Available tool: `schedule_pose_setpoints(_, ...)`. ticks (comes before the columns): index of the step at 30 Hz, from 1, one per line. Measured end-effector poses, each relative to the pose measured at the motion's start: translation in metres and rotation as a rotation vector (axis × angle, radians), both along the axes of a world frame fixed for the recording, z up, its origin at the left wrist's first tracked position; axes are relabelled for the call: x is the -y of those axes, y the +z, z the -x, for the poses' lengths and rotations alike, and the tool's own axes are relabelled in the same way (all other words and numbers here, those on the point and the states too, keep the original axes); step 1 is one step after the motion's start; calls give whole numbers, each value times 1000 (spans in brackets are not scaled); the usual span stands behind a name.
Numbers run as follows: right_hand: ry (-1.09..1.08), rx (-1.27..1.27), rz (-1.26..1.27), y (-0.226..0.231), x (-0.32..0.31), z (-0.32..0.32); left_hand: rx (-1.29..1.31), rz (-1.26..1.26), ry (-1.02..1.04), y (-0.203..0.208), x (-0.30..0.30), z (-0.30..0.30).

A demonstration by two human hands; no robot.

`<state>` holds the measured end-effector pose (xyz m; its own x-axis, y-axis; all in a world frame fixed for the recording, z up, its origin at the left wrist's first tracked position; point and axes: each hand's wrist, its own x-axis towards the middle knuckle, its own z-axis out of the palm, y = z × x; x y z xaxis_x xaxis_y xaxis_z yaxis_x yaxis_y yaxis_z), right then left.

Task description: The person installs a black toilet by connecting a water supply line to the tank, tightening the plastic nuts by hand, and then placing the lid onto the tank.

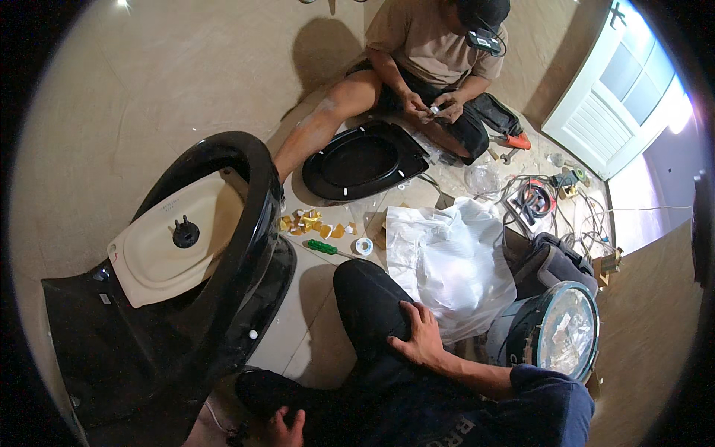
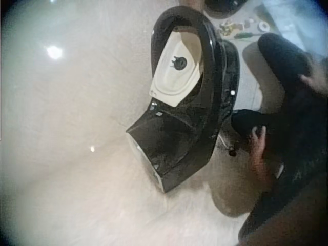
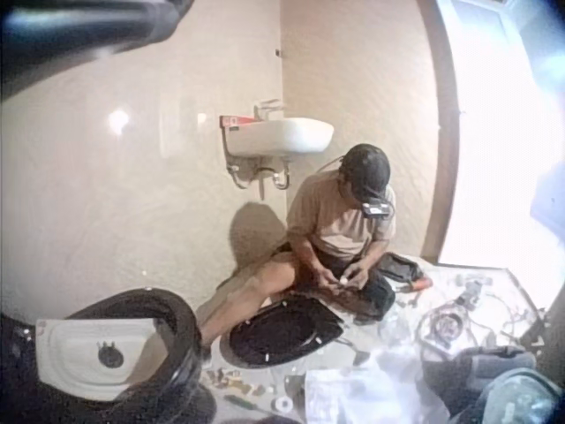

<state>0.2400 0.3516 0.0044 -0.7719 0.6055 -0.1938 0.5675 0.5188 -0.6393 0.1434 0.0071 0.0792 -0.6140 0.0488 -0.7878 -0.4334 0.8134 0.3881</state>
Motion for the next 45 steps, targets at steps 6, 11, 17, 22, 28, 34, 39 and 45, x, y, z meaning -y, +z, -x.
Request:
schedule_pose_setpoints(6,-22,10,57,9,-8,2,-1071,-300,-532,171,-21,152)
schedule_pose_setpoints(11,-13,-37,105,9,-9,2,-1118,94,279,216,-14,299)
schedule_pose_setpoints(17,-52,-89,129,10,-19,-10,-725,-188,189,184,-20,348)
schedule_pose_setpoints(22,-65,-85,125,8,-33,-20,-628,-501,163,167,-53,339)
schedule_pose_setpoints(28,-6,-125,138,11,-4,2,-683,-436,211,160,15,374)
schedule_pose_setpoints(34,-137,-277,84,-7,-31,-35,-555,-538,122,133,-93,385)
schedule_pose_setpoints(39,-84,-262,163,-20,-14,-32,-549,-365,291,150,-69,363)
schedule_pose_setpoints(45,-61,-205,79,-23,-24,-28,-648,-465,337,144,-88,350)
